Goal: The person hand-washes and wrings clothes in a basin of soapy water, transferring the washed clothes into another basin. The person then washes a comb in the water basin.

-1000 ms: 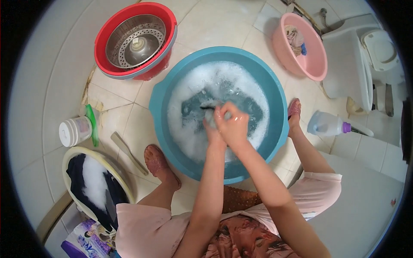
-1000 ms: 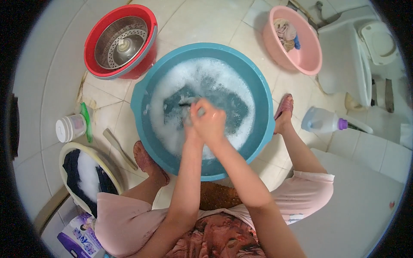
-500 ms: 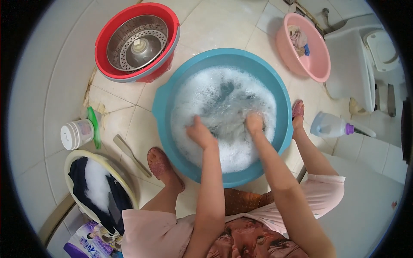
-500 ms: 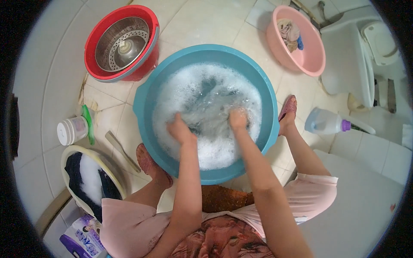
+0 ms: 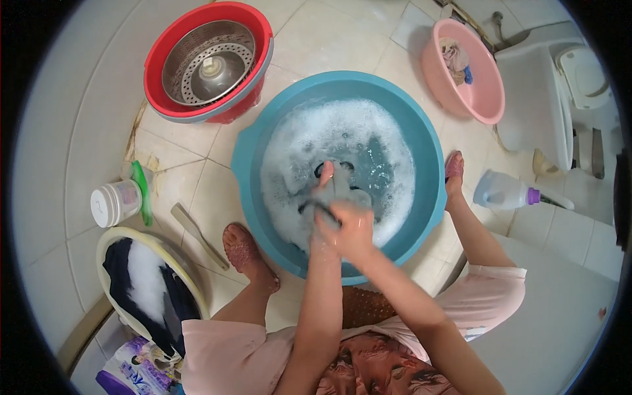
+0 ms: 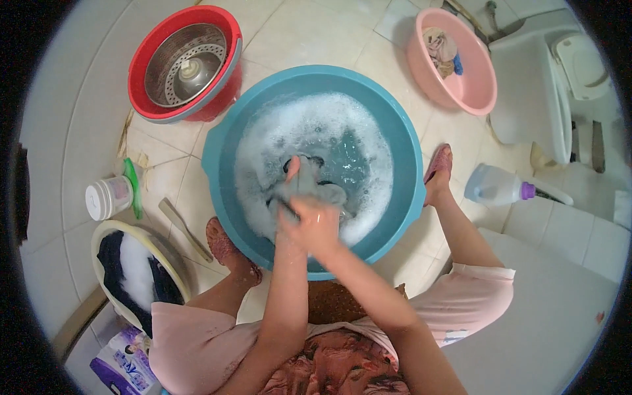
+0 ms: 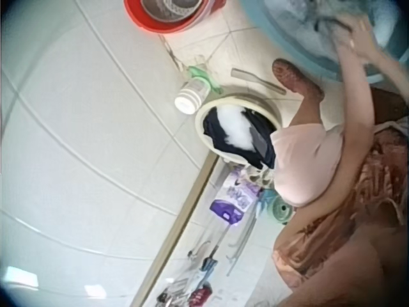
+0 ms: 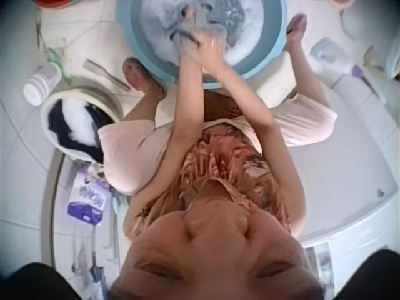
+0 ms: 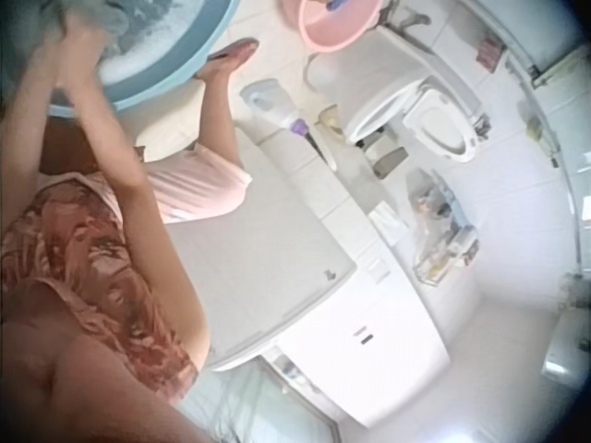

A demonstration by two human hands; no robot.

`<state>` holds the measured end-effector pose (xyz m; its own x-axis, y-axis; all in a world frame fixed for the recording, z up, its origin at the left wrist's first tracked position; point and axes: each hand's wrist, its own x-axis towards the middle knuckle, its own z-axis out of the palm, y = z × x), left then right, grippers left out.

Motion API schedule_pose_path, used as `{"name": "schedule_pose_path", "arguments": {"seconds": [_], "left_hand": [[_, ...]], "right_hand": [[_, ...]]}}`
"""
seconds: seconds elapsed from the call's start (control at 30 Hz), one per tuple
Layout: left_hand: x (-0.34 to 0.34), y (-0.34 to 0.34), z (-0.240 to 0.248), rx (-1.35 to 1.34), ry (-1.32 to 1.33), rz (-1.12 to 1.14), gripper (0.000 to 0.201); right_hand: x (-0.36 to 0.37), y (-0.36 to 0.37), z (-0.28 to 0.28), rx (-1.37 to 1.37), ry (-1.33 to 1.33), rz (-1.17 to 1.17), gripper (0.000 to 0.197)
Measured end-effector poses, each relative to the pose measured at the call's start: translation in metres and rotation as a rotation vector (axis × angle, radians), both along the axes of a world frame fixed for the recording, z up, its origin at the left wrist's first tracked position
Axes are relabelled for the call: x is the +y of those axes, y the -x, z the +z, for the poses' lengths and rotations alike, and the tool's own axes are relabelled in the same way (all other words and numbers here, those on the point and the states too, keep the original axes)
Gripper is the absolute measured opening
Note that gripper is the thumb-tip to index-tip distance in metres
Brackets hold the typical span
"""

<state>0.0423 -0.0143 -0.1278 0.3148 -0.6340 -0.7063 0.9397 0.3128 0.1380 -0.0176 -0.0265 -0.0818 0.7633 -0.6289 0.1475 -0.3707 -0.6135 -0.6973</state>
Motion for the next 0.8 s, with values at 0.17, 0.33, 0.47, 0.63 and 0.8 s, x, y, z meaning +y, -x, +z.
{"name": "schedule_pose_path", "arguments": {"seconds": [0.17,0.33,0.47,0.63,0.8], "left_hand": [[-0.007,0.010,-0.018,-0.129,-0.159,0.115,0.034],[-0.001,-0.018,-0.006,-0.140,-0.621,-0.059,0.045],[0.017,-0.028,-0.024,-0.364,-0.695,0.037,0.046],[0.001,0.001,-0.061,-0.924,-1.266,-0.523,0.033],[0.002,-0.004,-0.015,0.053,-0.102,0.078,0.046]], "right_hand": [[-0.059,-0.040,-0.023,0.003,0.052,-0.162,0.018],[-0.109,-0.021,-0.071,0.061,0.040,-0.559,0.031],[-0.084,0.006,-0.088,0.225,0.329,0.326,0.034],[-0.094,0.018,-0.110,0.551,0.065,-0.334,0.027],[-0.023,0.005,-0.008,0.065,-0.353,-0.163,0.018]]}}
